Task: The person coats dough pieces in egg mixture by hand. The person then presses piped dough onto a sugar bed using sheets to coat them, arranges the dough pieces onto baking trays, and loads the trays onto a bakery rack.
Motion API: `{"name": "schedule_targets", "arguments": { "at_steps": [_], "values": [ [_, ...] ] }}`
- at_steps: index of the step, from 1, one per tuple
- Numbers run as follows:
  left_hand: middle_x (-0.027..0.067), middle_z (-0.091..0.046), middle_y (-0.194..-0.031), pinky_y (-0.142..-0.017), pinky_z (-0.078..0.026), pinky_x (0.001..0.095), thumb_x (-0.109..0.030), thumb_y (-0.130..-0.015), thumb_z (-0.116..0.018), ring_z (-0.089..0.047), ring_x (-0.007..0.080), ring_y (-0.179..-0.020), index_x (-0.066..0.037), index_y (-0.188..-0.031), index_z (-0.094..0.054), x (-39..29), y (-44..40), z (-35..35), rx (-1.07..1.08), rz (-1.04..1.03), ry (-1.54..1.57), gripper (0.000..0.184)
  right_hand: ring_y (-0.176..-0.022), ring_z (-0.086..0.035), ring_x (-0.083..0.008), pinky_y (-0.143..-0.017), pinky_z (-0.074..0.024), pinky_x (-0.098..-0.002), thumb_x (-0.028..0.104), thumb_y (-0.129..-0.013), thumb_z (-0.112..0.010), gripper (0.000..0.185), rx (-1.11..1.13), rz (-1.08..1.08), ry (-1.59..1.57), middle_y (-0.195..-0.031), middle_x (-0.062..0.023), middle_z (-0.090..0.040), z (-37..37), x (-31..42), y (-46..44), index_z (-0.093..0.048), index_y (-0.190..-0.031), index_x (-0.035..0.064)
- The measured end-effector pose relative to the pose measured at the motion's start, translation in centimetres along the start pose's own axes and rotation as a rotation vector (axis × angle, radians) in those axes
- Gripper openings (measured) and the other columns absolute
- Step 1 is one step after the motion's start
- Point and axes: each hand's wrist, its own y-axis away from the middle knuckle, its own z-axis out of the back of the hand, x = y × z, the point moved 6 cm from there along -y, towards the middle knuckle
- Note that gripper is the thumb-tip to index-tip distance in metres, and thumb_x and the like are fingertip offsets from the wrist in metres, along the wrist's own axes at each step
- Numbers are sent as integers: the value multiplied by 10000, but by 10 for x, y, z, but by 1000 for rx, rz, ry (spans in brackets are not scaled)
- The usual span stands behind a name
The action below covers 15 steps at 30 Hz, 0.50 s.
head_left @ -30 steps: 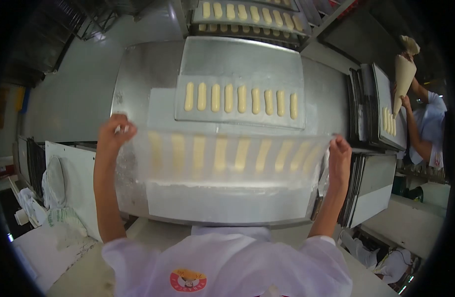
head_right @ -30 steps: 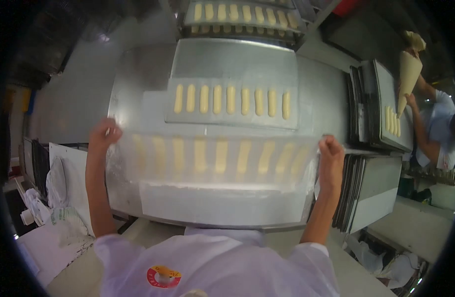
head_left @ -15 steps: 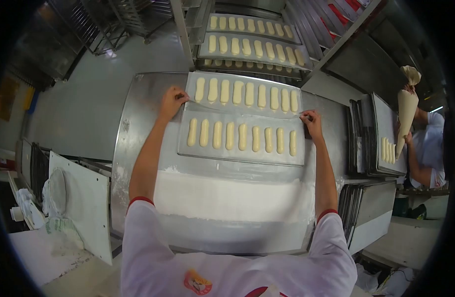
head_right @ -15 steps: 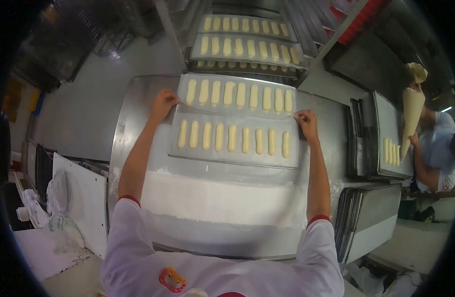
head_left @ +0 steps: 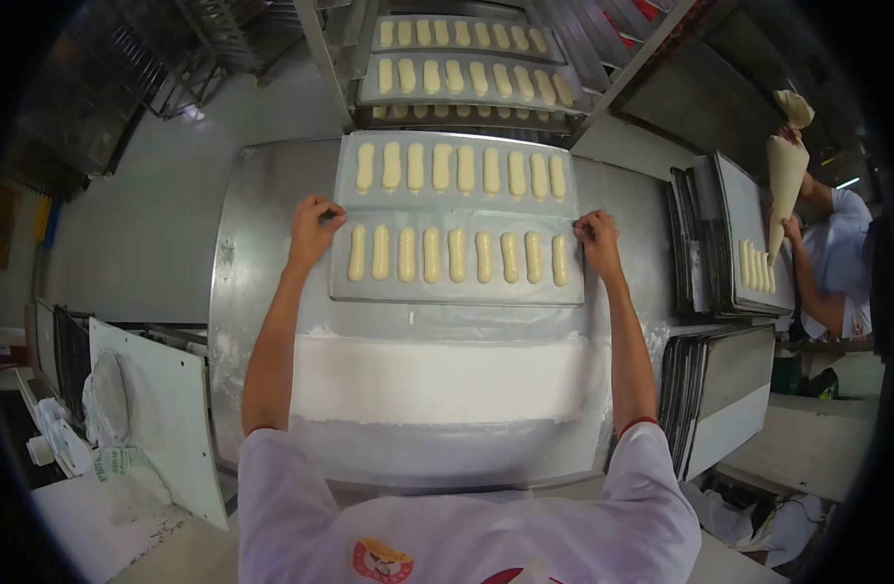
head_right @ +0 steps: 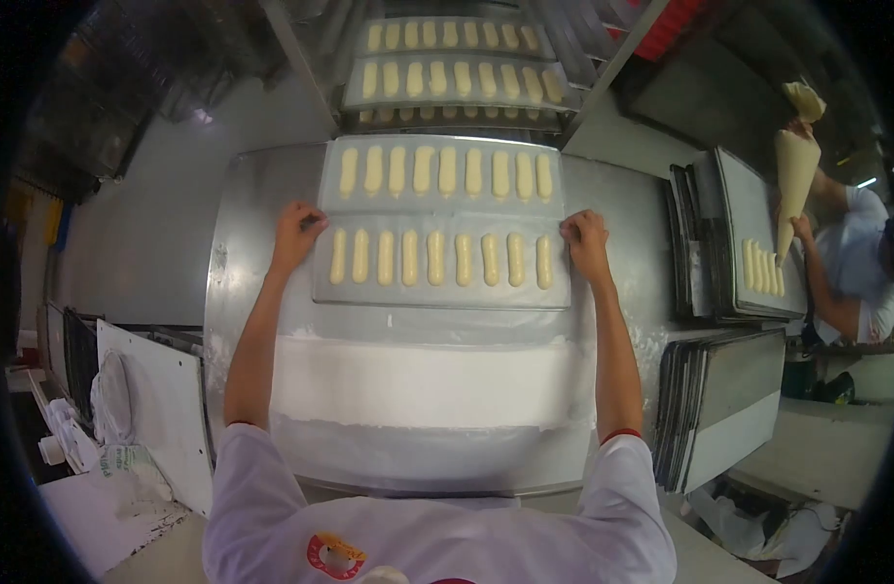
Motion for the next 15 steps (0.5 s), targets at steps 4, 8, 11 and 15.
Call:
{"name": "schedule_targets", "arguments": {
  "at_steps": [4,8,11,15],
  "values": [
    [79,-576,-896,-775,-447,328,-80,-723,-719,-545,232,-856,-48,-811,-679,2,2,6,-17,95,64,102,-763,-524,-114,-717,-393,-241,48,-808,-608,30,111,-291,-642,-755,-7,-563,-10,-23,7,-591,-826,65],
    [80,-591,-907,-763,-442,325,-84,-722,-723,-552,218,-841,-45,-821,-680,-6,12,25,-50,117,124,114,-791,-516,-85,-748,-391,-232,46,-817,-603,32,100,-376,-821,-771,15,-559,7,-20,16,-571,-813,44],
    [74,-585,-899,-745,-433,316,-81,-723,-724,-539,201,-829,-41,-814,-678,-25,35,53,-10,123,74,110,-803,-522,-93,-757,-391,-231,49,-813,-611,46,119,-372,-896,-790,8,-566,47,7,30,-567,-811,34],
    [49,-570,-876,-757,-414,299,-58,-721,-717,-520,178,-809,-29,-794,-668,-53,83,89,-40,99,228,92,-824,-516,-102,-779,-389,-233,45,-817,-615,45,156,-329,-882,-819,-10,-566,103,46,58,-574,-822,29]
  ]
}}
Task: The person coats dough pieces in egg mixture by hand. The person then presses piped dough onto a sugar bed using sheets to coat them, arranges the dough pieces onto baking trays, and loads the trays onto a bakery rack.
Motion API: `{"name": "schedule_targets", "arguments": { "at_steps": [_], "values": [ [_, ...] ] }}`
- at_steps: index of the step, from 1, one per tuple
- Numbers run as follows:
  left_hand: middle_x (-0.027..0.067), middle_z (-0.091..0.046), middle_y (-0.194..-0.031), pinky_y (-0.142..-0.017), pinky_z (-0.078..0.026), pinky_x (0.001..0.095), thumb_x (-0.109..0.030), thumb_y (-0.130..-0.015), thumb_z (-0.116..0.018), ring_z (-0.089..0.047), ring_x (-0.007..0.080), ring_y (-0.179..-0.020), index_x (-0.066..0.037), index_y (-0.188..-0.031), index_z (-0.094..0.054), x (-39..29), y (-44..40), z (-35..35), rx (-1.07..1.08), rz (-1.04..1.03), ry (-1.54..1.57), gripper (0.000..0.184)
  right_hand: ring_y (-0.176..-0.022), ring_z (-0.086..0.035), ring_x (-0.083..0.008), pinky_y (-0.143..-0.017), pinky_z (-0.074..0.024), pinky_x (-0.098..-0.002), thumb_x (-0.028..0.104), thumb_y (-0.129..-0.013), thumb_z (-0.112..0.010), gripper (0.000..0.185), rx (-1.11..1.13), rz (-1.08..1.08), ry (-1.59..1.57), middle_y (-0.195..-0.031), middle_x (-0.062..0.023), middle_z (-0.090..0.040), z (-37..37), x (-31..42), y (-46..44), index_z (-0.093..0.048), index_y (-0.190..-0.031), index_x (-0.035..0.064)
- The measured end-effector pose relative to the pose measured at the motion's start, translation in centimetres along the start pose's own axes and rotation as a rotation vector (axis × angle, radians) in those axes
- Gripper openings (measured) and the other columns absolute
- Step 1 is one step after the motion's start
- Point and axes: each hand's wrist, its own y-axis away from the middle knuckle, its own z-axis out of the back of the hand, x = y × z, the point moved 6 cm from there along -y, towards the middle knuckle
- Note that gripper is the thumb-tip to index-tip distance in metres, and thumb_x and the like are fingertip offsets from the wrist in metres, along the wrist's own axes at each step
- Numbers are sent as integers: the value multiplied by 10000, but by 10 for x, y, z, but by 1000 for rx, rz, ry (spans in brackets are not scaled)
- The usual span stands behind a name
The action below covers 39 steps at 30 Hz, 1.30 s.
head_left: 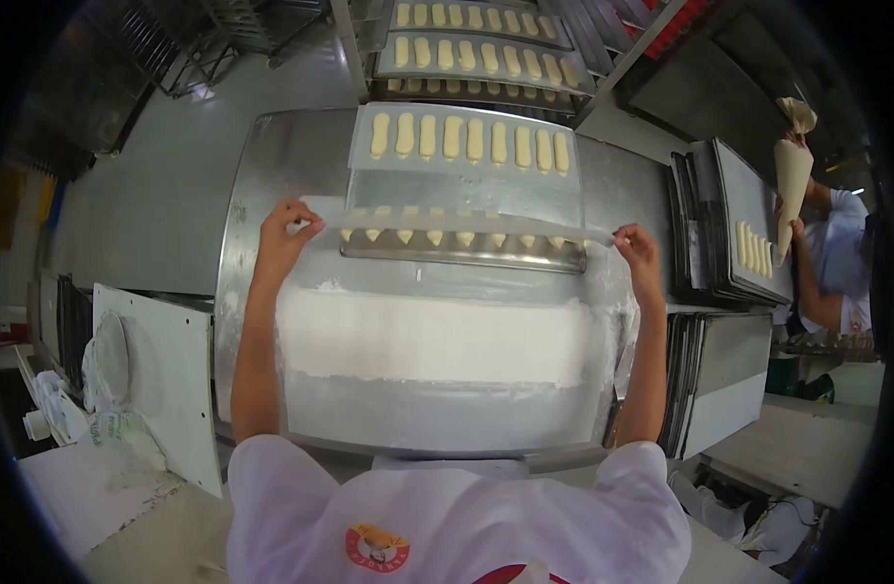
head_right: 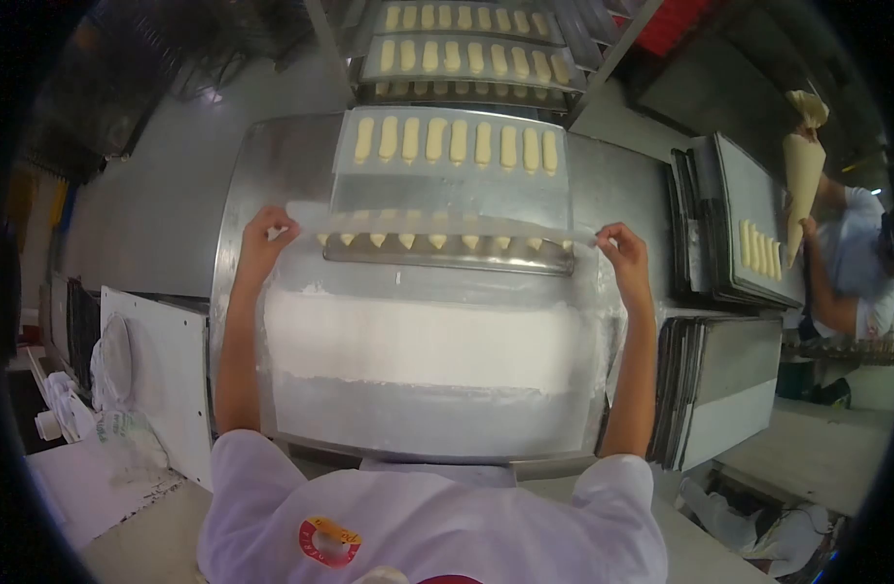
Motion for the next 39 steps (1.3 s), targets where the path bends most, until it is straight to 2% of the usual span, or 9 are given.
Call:
{"name": "schedule_targets", "arguments": {
  "at_steps": [3,14,17,21,24,28,30,35,39],
  "values": [
    [28,-544,-864,-792,-395,293,-27,-716,-707,-510,158,-828,-17,-773,-655,-16,50,24,43,180,37,78,-827,-512,-111,-793,-385,-258,37,-802,-631,57,42,34,-38,-834,-19,-549,2,24,38,-578,-822,33],
    [38,-519,-863,-846,-400,289,17,-708,-695,-517,159,-874,-14,-770,-656,-40,137,61,75,258,42,79,-874,-479,-162,-822,-355,-273,96,-783,-656,131,-28,36,123,-877,-56,-507,-16,49,144,-555,-794,14],
    [36,-534,-841,-808,-415,295,4,-707,-704,-527,157,-841,-21,-776,-663,-27,163,57,62,244,-4,84,-878,-480,-175,-821,-359,-280,81,-777,-654,116,-91,126,110,-879,-65,-513,-24,35,171,-564,-796,10],
    [31,-562,-851,-751,-422,280,-3,-705,-708,-528,140,-790,-39,-814,-670,16,210,27,90,153,-44,121,-869,-479,-164,-802,-366,-271,62,-780,-655,90,-68,-35,320,-873,-56,-522,-41,-40,213,-577,-788,16],
    [42,-611,-795,-613,-409,247,-120,-794,-675,-512,104,-669,-22,-897,-656,48,245,15,-84,579,-18,143,-858,-481,-133,-785,-370,-264,59,-789,-652,87,-190,-179,211,-869,-38,-534,-43,-68,236,-591,-847,37],
    [39,-607,-697,-585,-409,252,-202,-838,-652,-505,98,-617,21,-865,-646,62,258,7,-278,686,237,225,-799,-489,-97,-741,-372,-242,66,-810,-650,160,-418,-399,36,-826,-16,-554,-59,-63,236,-567,-944,43],
    [33,-610,-660,-588,-416,241,-241,-846,-653,-511,91,-597,41,-830,-644,50,251,5,-183,769,-42,283,-753,-495,-76,-710,-376,-238,65,-812,-650,236,-419,-428,132,-774,4,-567,-63,-64,232,-557,-1027,39],
    [41,-627,-654,-597,-429,238,-255,-824,-678,-531,86,-600,35,-810,-656,48,239,6,-175,643,-49,292,-685,-486,-49,-671,-369,-201,47,-796,-655,253,-386,-493,108,-715,24,-560,-60,-77,230,-581,-1037,25],
    [50,-634,-660,-587,-432,243,-248,-796,-702,-540,87,-600,25,-826,-668,52,234,6,-140,574,-56,276,-675,-485,-47,-659,-369,-195,60,-790,-668,127,-348,-494,93,-704,31,-564,-56,-90,226,-629,-904,20]
  ]
}}
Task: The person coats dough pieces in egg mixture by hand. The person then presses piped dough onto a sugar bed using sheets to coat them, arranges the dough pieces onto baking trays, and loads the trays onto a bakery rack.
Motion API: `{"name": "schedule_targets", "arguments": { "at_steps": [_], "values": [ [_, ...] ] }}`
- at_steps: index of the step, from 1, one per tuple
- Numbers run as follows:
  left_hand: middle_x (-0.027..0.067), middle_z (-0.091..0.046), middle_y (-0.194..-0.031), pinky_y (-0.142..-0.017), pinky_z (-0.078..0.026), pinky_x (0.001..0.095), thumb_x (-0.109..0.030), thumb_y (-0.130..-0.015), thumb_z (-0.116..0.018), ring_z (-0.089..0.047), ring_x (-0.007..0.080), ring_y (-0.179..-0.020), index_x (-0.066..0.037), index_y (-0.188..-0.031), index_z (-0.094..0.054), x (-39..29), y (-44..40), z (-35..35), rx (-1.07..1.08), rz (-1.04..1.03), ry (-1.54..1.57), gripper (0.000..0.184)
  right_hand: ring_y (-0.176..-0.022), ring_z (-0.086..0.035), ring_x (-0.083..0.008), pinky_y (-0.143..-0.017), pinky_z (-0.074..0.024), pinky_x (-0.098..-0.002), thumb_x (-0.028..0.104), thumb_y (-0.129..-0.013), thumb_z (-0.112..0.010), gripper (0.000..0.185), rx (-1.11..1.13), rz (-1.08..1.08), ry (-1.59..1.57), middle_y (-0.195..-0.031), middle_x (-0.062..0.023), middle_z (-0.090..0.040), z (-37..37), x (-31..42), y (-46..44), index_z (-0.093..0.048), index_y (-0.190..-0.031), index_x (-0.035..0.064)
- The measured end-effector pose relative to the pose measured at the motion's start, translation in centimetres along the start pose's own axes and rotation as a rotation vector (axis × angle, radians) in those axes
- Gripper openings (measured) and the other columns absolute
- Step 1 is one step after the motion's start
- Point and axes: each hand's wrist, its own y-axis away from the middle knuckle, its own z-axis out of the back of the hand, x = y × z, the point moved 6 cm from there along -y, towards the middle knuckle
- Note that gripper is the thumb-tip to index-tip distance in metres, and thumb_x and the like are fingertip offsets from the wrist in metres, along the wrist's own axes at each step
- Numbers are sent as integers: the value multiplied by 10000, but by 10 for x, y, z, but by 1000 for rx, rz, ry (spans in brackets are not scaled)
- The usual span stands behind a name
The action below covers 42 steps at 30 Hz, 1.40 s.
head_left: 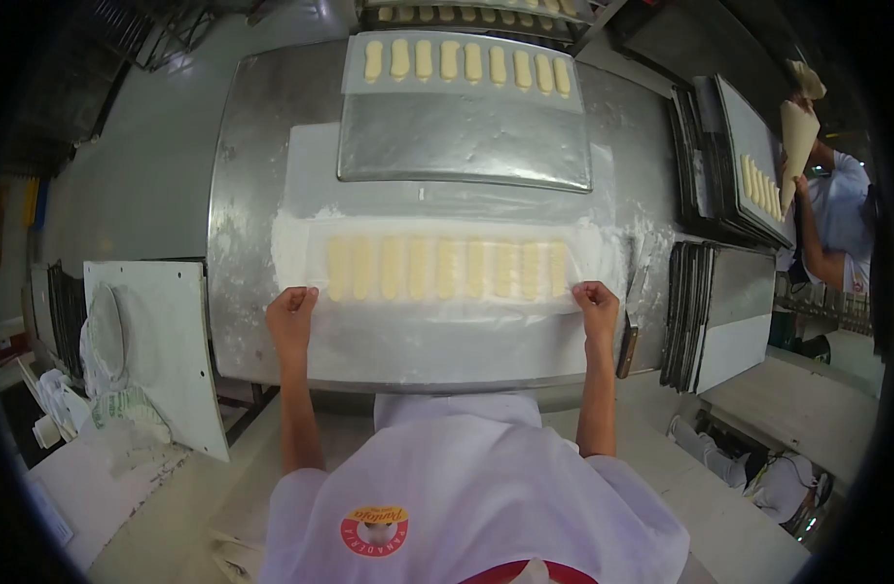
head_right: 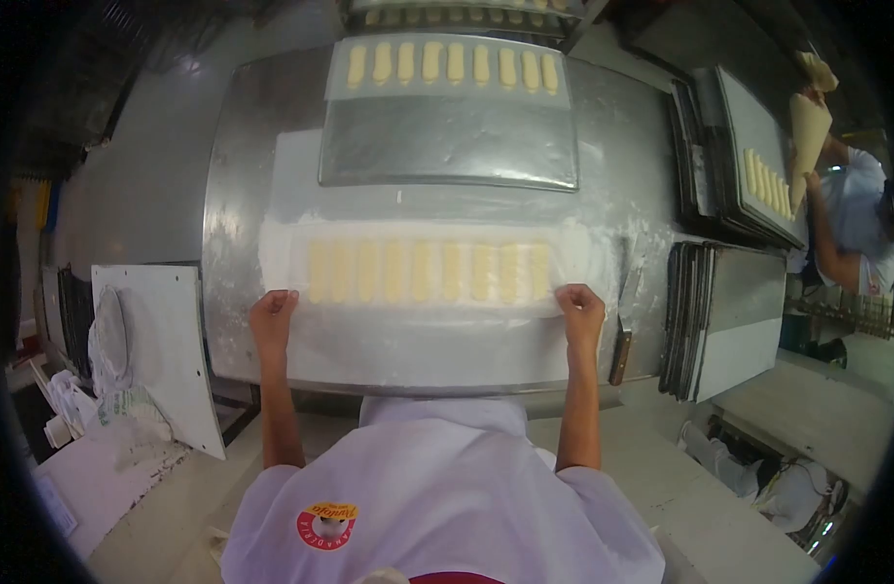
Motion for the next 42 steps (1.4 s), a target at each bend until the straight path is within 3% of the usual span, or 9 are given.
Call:
{"name": "schedule_targets", "arguments": {
  "at_steps": [4,8,13,20,25,30,35,40,42],
  "values": [
    [49,-633,-656,-579,-428,232,-232,-794,-705,-539,90,-590,25,-828,-671,-5,-6,1,-3,71,-44,262,-663,-488,-53,-637,-376,-204,74,-793,-668,63,-35,-23,69,-693,25,-569,-4,20,-4,-641,-813,20],
    [56,-640,-658,-568,-432,235,-208,-781,-717,-547,100,-580,27,-816,-673,-37,-23,-5,-32,-50,-88,242,-662,-497,-63,-628,-385,-213,74,-806,-658,66,-66,50,121,-688,21,-567,-15,23,-42,-620,-810,20],
    [71,-647,-667,-567,-441,240,-182,-773,-723,-574,106,-589,32,-820,-673,-28,-36,-3,-10,-72,-7,225,-666,-511,-75,-643,-406,-222,63,-803,-660,97,108,92,-139,-710,9,-568,-13,42,-46,-570,-794,30],
    [80,-661,-684,-602,-460,233,-166,-764,-729,-605,108,-622,40,-828,-672,-57,-26,19,49,-42,55,223,-646,-496,-71,-628,-388,-218,59,-801,-661,88,85,99,-174,-663,29,-530,11,82,-29,-574,-784,57],
    [85,-665,-692,-606,-467,236,-166,-755,-732,-610,117,-624,34,-819,-676,-46,-38,-5,99,-27,-24,217,-618,-480,-57,-607,-360,-214,132,-845,-642,129,43,91,121,-672,19,-566,-10,40,-46,-580,-786,36],
    [105,-670,-697,-593,-471,239,-176,-751,-733,-618,133,-620,45,-821,-673,-43,-37,-7,68,-55,-130,240,-639,-493,-69,-623,-375,-217,136,-834,-658,136,57,94,39,-693,9,-568,-8,26,-42,-581,-790,32],
    [114,-672,-704,-593,-470,234,-181,-752,-731,-631,136,-636,67,-830,-664,-49,-36,10,129,-52,-24,269,-637,-520,-96,-627,-402,-235,76,-799,-654,80,0,137,-92,-665,-13,-566,9,68,-21,-598,-790,20],
    [117,-673,-699,-596,-474,237,-176,-739,-737,-636,141,-632,54,-831,-671,-31,-43,3,155,-41,39,257,-665,-515,-77,-645,-395,-221,122,-819,-668,114,61,89,-53,-713,5,-587,-2,39,-34,-610,-822,24],
    [118,-674,-694,-593,-477,247,-167,-732,-734,-635,143,-621,35,-815,-679,-33,-44,1,83,-84,-120,225,-664,-517,-72,-648,-394,-217,116,-819,-666,106,91,57,-33,-706,6,-590,-10,25,-39,-615,-827,23]
  ]
}}
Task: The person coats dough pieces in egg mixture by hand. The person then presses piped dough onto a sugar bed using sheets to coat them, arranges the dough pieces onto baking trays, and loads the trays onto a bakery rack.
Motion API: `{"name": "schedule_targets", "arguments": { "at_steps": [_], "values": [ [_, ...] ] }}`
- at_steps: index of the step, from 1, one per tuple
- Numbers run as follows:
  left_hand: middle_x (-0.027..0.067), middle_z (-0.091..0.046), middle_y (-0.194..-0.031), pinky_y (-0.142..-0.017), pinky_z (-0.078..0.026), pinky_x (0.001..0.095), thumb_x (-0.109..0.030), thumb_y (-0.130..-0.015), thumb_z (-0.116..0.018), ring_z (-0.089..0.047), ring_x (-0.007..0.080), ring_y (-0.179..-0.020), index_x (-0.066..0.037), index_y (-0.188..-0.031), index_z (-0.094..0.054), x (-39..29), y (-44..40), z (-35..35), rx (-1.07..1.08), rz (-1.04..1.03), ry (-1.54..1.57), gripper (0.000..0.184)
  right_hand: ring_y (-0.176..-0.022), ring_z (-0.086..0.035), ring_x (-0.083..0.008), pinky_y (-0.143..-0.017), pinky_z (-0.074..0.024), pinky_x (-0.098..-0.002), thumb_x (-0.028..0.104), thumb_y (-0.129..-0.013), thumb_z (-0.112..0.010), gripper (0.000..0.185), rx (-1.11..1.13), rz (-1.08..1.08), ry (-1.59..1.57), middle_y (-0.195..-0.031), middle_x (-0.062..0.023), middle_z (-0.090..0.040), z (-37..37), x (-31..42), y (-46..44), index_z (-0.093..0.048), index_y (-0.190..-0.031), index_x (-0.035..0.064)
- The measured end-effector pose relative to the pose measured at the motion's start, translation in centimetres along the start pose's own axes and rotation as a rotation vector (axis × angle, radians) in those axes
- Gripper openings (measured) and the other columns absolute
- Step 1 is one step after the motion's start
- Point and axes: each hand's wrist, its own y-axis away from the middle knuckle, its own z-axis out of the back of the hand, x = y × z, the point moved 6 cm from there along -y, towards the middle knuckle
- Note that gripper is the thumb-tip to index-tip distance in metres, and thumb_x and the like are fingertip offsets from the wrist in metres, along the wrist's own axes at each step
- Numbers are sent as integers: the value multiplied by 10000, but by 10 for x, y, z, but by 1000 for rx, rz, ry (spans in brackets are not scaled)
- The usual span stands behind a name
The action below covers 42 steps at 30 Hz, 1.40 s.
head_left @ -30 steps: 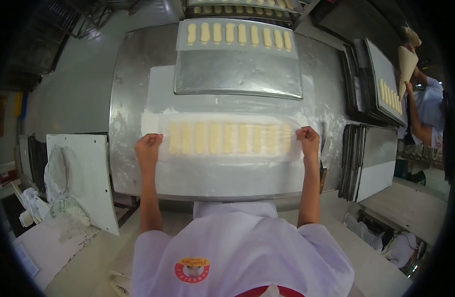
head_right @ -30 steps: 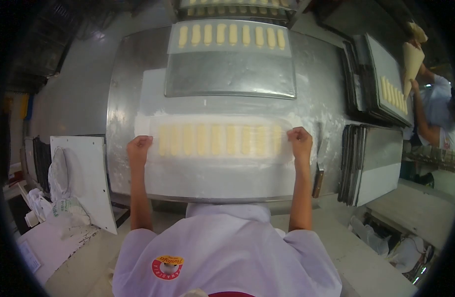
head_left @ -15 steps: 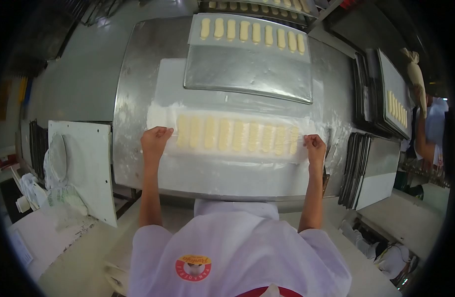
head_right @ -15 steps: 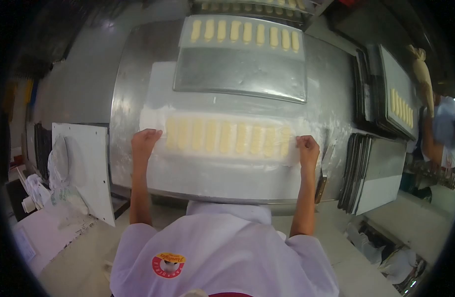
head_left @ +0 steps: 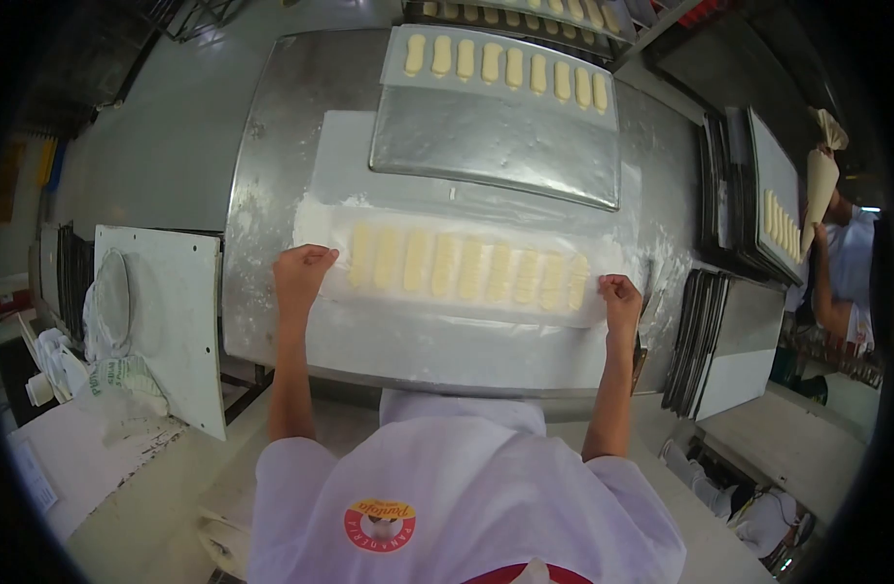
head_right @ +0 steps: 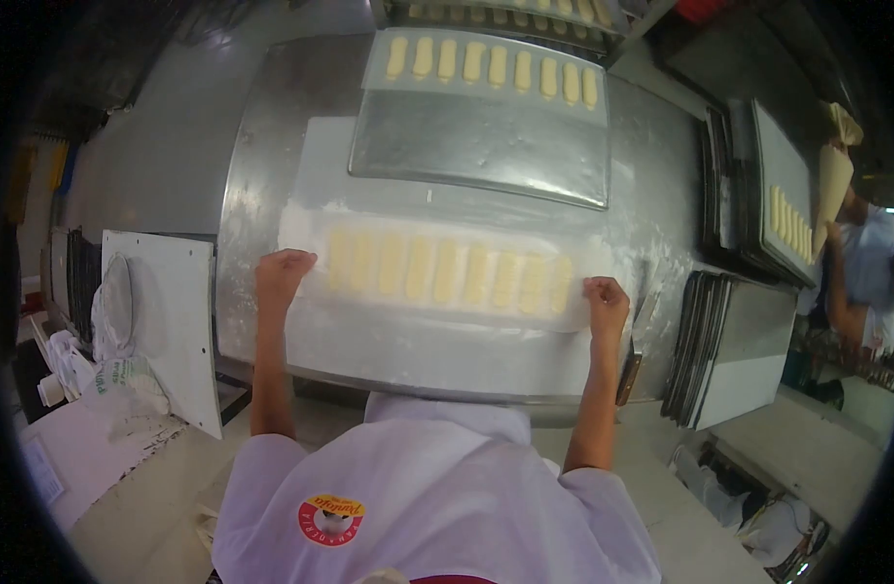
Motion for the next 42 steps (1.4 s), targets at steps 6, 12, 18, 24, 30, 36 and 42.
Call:
{"name": "schedule_targets", "arguments": {
  "at_steps": [6,12,18,24,30,36,42],
  "values": [
    [118,-667,-678,-573,-475,267,-177,-734,-723,-630,166,-592,14,-797,-688,-4,1,-5,-86,-23,-52,204,-632,-534,-71,-595,-396,-220,87,-790,-664,72,-115,72,48,-665,-1,-597,2,-17,0,-629,-779,25],
    [110,-657,-737,-595,-459,279,-167,-720,-737,-622,194,-650,-18,-799,-687,-8,1,-6,-83,-4,-79,176,-636,-494,-58,-614,-395,-219,106,-803,-666,99,-175,127,210,-680,16,-572,2,-9,1,-620,-792,20],
    [74,-530,-850,-680,-423,294,-138,-685,-769,-521,202,-764,-45,-800,-686,-31,-27,-13,-165,-200,-76,170,-657,-410,-56,-592,-348,-225,178,-794,-695,150,-204,220,271,-697,52,-517,-9,6,-28,-637,-827,44],
    [57,-520,-833,-683,-419,302,-105,-660,-784,-510,187,-755,-33,-801,-679,-2,-33,-2,-99,-265,51,190,-697,-428,-79,-714,-344,-233,118,-788,-675,96,-90,116,-34,-736,28,-536,3,18,-8,-621,-789,39],
    [17,-493,-819,-714,-386,258,-14,-659,-754,-501,138,-793,-17,-729,-626,-29,20,44,57,-90,246,146,-808,-432,-112,-771,-323,-244,-41,-692,-649,130,60,64,-158,-862,11,-486,25,44,44,-569,-731,55],
    [5,-479,-855,-741,-359,242,9,-670,-722,-471,124,-854,-26,-777,-630,-63,8,71,175,62,195,145,-817,-417,-112,-784,-307,-234,-58,-711,-604,120,106,110,-170,-850,12,-450,36,81,27,-557,-730,51],
    [22,-547,-940,-745,-382,262,-102,-684,-749,-484,145,-860,-38,-797,-667,-136,-86,49,25,-238,264,153,-849,-434,-123,-844,-289,-251,-32,-731,-585,80,97,335,-226,-859,0,-465,33,140,-73,-531,-726,27]
  ]
}}
